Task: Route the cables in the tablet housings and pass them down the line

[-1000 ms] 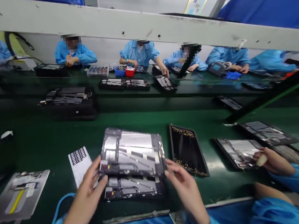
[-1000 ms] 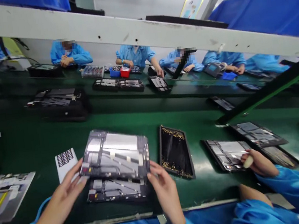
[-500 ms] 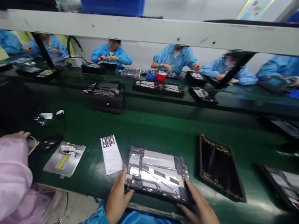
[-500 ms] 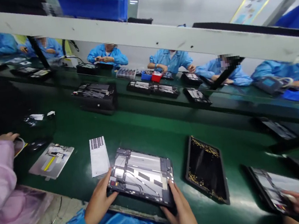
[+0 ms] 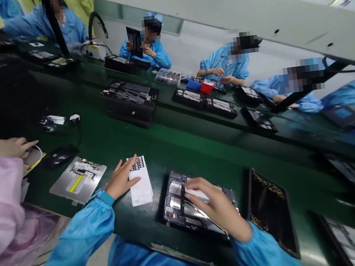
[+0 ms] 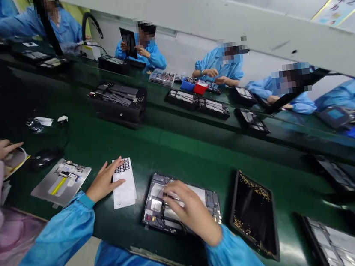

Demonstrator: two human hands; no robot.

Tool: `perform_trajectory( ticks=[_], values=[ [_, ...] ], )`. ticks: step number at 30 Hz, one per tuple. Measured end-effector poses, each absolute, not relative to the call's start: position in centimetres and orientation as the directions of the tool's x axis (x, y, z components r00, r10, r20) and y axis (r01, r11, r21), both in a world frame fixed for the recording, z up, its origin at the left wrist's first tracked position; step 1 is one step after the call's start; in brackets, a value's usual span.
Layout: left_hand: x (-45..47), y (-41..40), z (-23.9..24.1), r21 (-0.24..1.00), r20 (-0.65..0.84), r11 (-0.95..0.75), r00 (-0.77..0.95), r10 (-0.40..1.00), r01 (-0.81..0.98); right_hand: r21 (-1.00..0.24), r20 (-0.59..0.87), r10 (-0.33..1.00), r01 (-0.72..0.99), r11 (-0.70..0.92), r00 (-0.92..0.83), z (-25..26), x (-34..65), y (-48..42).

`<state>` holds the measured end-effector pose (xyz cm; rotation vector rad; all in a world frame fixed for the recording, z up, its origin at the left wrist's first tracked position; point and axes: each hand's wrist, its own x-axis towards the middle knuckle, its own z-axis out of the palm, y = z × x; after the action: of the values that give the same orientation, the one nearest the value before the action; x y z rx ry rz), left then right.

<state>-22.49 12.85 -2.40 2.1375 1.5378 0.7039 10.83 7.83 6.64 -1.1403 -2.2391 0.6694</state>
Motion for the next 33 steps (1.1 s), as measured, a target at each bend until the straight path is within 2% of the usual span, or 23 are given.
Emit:
perform_trajectory(
  ticks=[2, 6, 13, 18, 21, 23, 25, 26, 29, 31, 33],
  values=[
    [-22.6, 13.5, -3.4, 0.592, 0.133, -0.304, 0.282, 0.950, 0.746, -0.622, 0.223, 0.747, 0.498, 0.604, -0.626, 6.2, 6.1, 12.0],
    [-22.1, 13.2, -4.1, 0.581, 0.110, -0.296, 0.287, 0.952, 0.758, -0.493, 0.085, 0.653, 0.538, 0.684, -0.753, 3.5, -1.1, 17.9],
    [-22.2, 13.2, -3.8, 0.561, 0.095, -0.280, 0.276, 0.957, 0.779, -0.454, 0.006, 0.646, 0.573, 0.682, -0.764, 0.2, -4.5, 20.0],
    [-22.0, 13.5, -3.7, 0.553, 0.086, -0.281, 0.282, 0.956, 0.784, -0.505, -0.006, 0.655, 0.567, 0.650, -0.755, 0.4, -5.5, 20.5],
    [-22.1, 13.8, -3.8, 0.530, 0.103, -0.299, 0.290, 0.951, 0.793, -0.574, 0.029, 0.705, 0.566, 0.592, -0.709, 3.3, -3.3, 20.3],
    [-22.3, 14.3, -3.8, 0.493, 0.152, -0.347, 0.314, 0.937, 0.798, -0.663, 0.161, 0.750, 0.493, 0.564, -0.641, 6.3, 0.2, 18.9],
    [-22.5, 14.5, -3.8, 0.451, 0.277, -0.427, 0.332, 0.902, 0.784, -0.730, 0.299, 0.780, 0.394, 0.558, -0.550, 9.0, 4.6, 15.8],
    [-22.4, 14.4, -3.6, 0.431, 0.357, -0.462, 0.324, 0.876, 0.775, -0.741, 0.317, 0.797, 0.390, 0.547, -0.515, 9.9, 6.9, 13.8],
    [-21.0, 12.6, -2.0, 0.413, 0.552, -0.534, 0.263, 0.791, 0.738, -0.708, 0.256, 0.873, 0.534, 0.461, -0.415, 9.9, 12.7, 6.8],
    [-18.7, 9.9, -0.5, 0.442, 0.578, -0.584, 0.282, 0.766, 0.681, -0.672, 0.208, 0.919, 0.634, 0.383, -0.335, 8.0, 15.1, 2.5],
    [-15.5, 6.9, 0.9, 0.457, 0.555, -0.660, 0.389, 0.735, 0.596, -0.645, 0.181, 0.948, 0.696, 0.315, -0.261, 5.9, 16.0, -0.8]
  ],
)
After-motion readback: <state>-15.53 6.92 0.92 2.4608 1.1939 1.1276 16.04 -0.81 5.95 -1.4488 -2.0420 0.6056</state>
